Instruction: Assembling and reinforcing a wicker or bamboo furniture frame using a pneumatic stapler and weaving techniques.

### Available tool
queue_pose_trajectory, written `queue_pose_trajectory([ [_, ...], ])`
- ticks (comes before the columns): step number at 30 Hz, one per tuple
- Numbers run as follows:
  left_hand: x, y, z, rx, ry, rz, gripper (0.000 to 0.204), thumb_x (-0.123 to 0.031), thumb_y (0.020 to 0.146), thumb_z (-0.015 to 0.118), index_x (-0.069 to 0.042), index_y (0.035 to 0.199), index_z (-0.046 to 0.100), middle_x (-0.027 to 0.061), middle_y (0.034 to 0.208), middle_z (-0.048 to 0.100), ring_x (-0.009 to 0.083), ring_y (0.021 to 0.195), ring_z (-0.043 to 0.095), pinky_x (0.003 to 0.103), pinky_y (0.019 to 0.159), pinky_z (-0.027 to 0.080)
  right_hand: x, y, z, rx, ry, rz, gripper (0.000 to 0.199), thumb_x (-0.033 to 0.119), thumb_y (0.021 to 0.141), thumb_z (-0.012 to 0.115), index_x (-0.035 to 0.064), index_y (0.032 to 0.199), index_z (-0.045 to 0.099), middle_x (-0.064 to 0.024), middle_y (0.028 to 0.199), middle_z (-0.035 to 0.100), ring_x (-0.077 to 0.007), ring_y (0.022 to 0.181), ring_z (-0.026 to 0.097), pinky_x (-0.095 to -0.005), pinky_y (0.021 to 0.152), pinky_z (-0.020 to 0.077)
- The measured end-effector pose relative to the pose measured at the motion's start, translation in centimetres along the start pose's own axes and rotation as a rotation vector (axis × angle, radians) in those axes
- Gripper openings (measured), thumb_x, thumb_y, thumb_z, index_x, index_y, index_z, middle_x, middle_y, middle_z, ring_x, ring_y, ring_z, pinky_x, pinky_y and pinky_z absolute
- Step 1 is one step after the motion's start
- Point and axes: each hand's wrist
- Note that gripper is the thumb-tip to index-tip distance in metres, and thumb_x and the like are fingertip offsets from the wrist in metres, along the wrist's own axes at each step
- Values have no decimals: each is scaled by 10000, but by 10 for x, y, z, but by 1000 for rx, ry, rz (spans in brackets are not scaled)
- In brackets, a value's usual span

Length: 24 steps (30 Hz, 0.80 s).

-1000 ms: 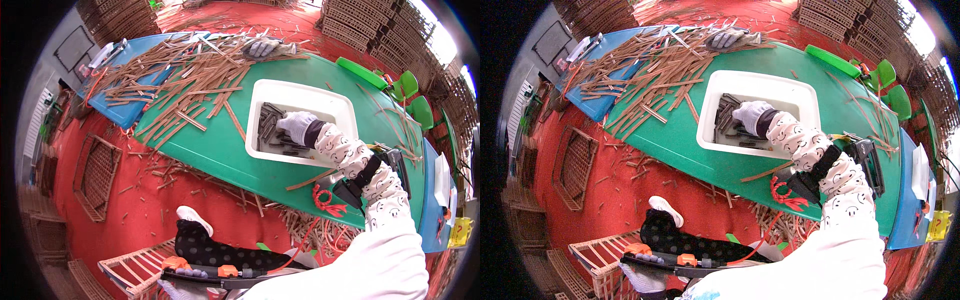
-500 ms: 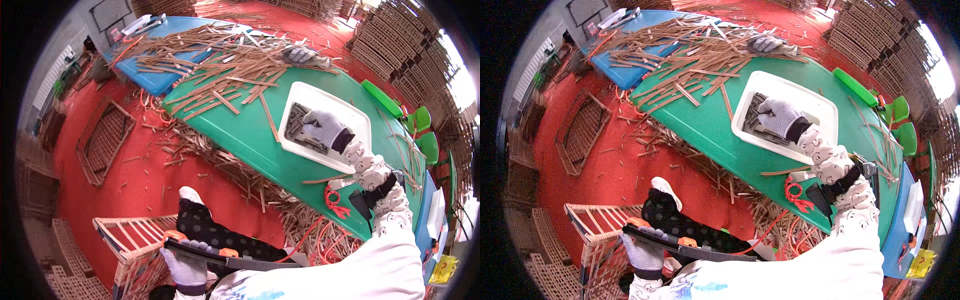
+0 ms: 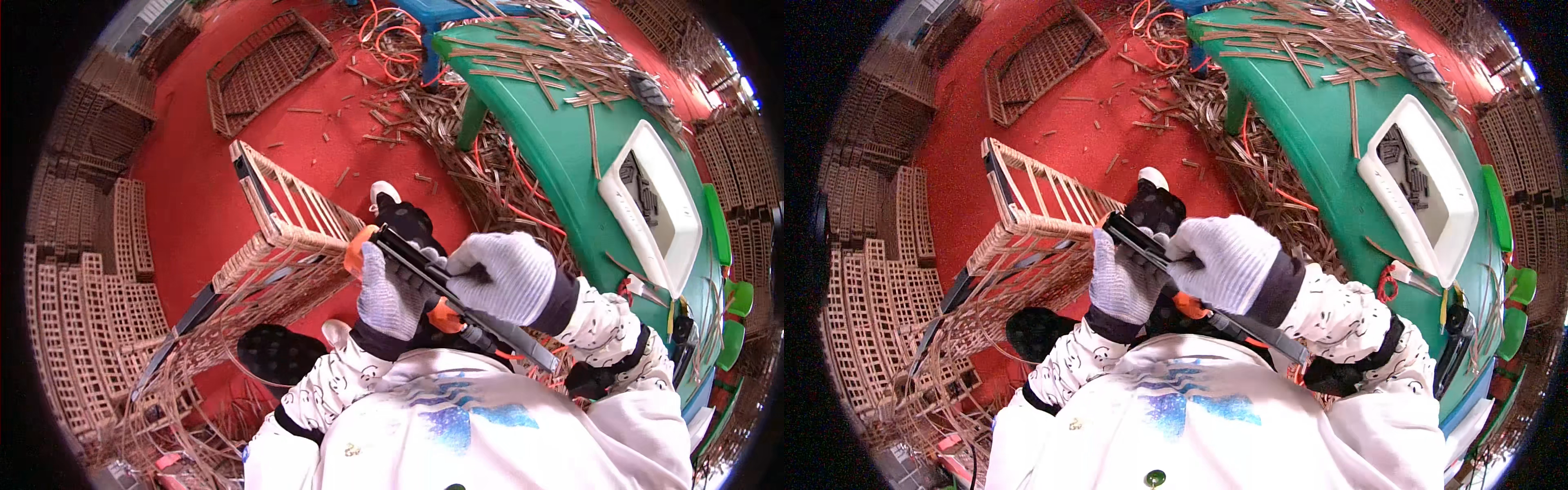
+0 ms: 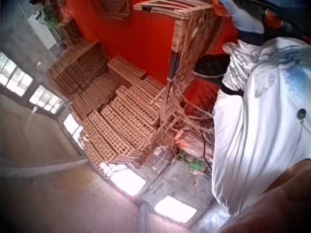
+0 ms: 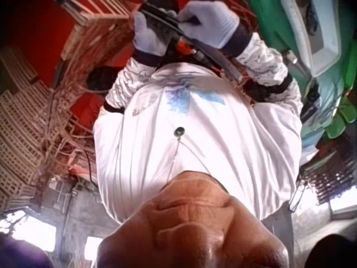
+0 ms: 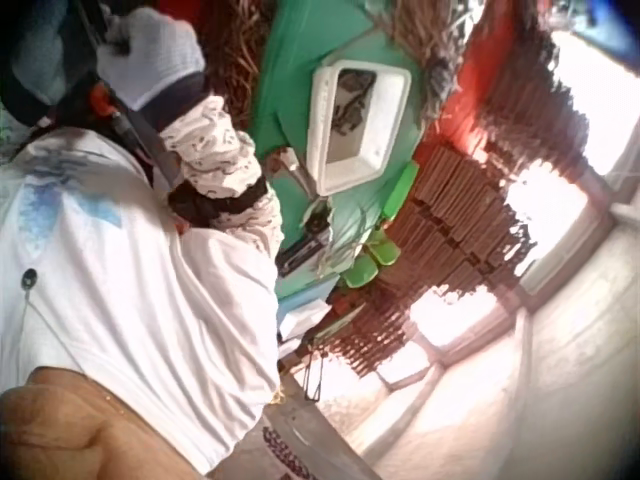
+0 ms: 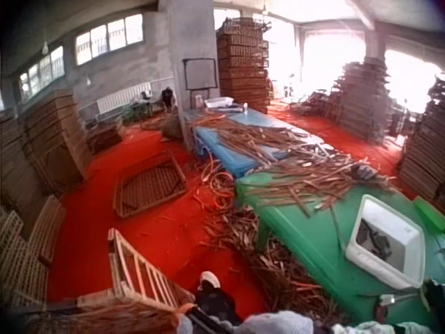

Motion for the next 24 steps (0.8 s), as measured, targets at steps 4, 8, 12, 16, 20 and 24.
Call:
queue_pose_trajectory([
  [4,-3,-4,-12,112,22,44,577,-610,800,404,-75,973,530,72,917,591,222,823,576,354,705,486,5,14,25,59,-160,73,113,107,674,634,26,739,591,-126,648,597,-274,613,609,-329,572,480],
  [8,-7,-10,-12,152,16,-1,568,-603,800,413,-75,974,531,79,905,587,231,835,571,360,731,476,-2,18,35,140,-177,117,142,173,680,638,58,754,601,-136,658,598,-305,640,603,-369,596,483],
  [12,-8,-11,-18,137,-15,19,564,-593,804,419,-70,989,522,95,912,579,243,874,556,376,778,453,-4,23,39,153,-129,142,169,228,679,649,91,774,614,-135,673,603,-309,669,603,-379,615,484],
  [16,-8,-13,-20,217,-46,34,540,-574,816,418,-81,1020,502,92,919,570,242,892,546,380,792,445,-13,28,37,205,92,147,171,206,666,669,94,786,618,-128,698,610,-300,673,604,-360,621,479],
  [20,-9,-15,-16,178,-21,51,513,-554,828,417,-87,1023,500,79,907,571,232,879,548,376,787,445,-7,24,42,192,2,95,110,108,702,639,33,762,586,-131,667,583,-272,632,594,-326,591,468],
  [24,-8,-14,-18,201,-20,74,512,-555,829,412,-89,1020,500,78,915,570,228,876,546,372,782,444,-2,16,46,117,-138,-7,112,151,737,600,51,776,571,-133,689,562,-317,646,571,-380,573,461],
])
Point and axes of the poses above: each hand's wrist, its own y-axis towards the middle knuckle, its own z-axis out of the palm, x = y × z
